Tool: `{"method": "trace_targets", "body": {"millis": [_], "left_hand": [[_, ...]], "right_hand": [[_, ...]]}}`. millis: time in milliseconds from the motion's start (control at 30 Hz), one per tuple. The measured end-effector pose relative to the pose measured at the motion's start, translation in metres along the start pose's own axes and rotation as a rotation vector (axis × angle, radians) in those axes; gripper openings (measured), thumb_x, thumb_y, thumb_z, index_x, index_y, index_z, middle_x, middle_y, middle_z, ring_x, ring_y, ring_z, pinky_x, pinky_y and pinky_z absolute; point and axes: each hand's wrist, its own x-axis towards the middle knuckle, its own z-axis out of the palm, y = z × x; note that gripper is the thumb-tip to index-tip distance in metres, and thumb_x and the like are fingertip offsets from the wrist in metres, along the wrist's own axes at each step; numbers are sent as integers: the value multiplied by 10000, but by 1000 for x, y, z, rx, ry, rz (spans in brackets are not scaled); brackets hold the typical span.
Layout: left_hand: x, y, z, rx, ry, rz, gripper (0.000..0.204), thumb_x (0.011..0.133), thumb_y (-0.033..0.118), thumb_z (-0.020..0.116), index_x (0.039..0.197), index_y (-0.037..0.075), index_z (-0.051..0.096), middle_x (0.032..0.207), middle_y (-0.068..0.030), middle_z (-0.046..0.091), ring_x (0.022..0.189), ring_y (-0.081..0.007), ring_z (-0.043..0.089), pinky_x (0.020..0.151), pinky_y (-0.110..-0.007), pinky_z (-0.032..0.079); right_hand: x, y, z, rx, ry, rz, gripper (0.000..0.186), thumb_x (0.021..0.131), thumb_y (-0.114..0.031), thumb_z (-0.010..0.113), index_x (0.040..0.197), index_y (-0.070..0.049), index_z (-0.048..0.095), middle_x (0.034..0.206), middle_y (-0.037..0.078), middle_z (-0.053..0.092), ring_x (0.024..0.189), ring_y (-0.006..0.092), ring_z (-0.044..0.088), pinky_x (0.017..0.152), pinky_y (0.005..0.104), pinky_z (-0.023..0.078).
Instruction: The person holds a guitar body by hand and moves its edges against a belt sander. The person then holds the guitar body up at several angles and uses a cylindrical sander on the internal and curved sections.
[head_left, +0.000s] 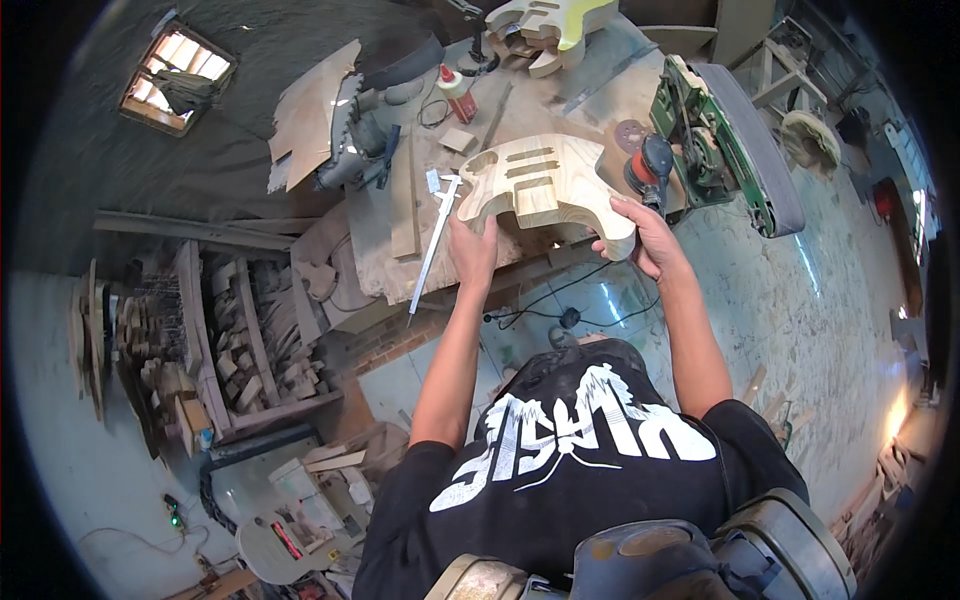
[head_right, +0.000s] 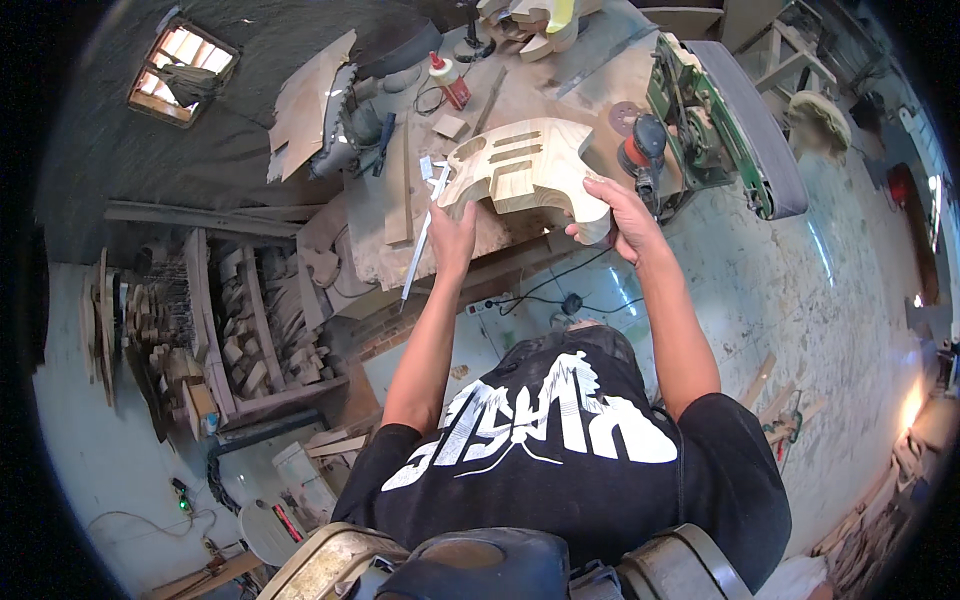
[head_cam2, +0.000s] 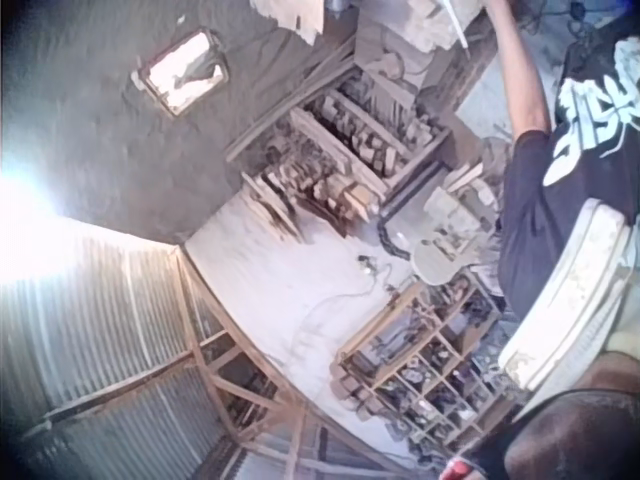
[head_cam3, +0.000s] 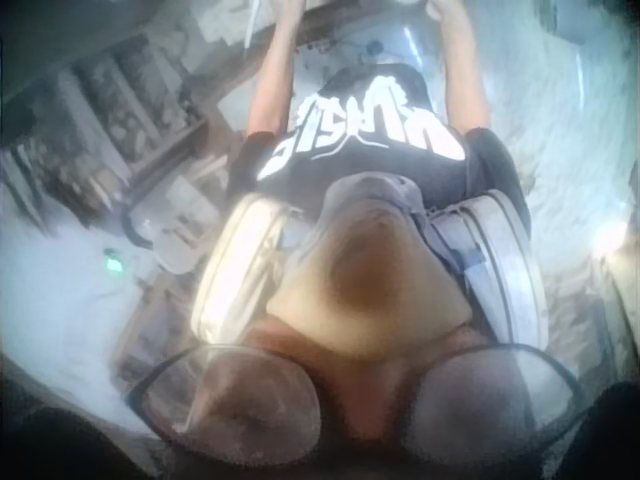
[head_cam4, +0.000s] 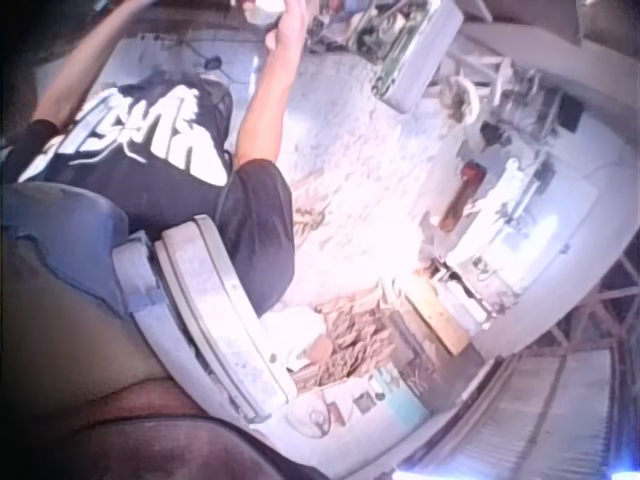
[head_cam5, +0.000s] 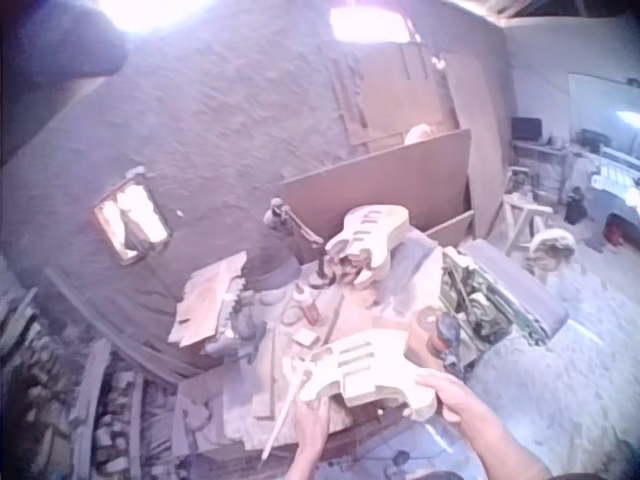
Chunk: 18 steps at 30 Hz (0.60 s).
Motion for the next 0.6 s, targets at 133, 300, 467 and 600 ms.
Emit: {"method": "trace_targets", "body": {"millis": [133,300,467,600], "left_hand": [[16,-1,-1,8,27,121,542,819,262,740,1171,-85,515,1055,-293,655,1012,-446,628,887,-483,480],[28,5,-1,44,12,141,526,813,246,745,1166,-75,522,1056,-286,653,1006,-450,623,874,-487,481],[25,25,13,-53,32,280,529,772,173,766,1183,-52,520,1027,-255,643,977,-429,620,859,-475,486],[-4,58,26,-79,52,414,614,700,120,796,1219,-44,512,1064,-235,630,988,-413,614,879,-448,490]], "right_hand": [[13,1,-3,53,-19,-55,457,961,-300,594,1296,1,516,1030,149,665,763,241,703,621,341,604],[14,-11,-2,122,-50,-78,543,957,-282,583,1347,78,471,1178,192,636,937,278,680,687,352,621],[13,-8,-45,147,-79,-59,518,915,-259,606,1300,73,506,1071,160,663,870,253,677,694,342,596],[-3,25,-100,-333,101,39,557,871,-258,665,1335,7,505,1111,99,638,930,148,635,753,278,538]]}}
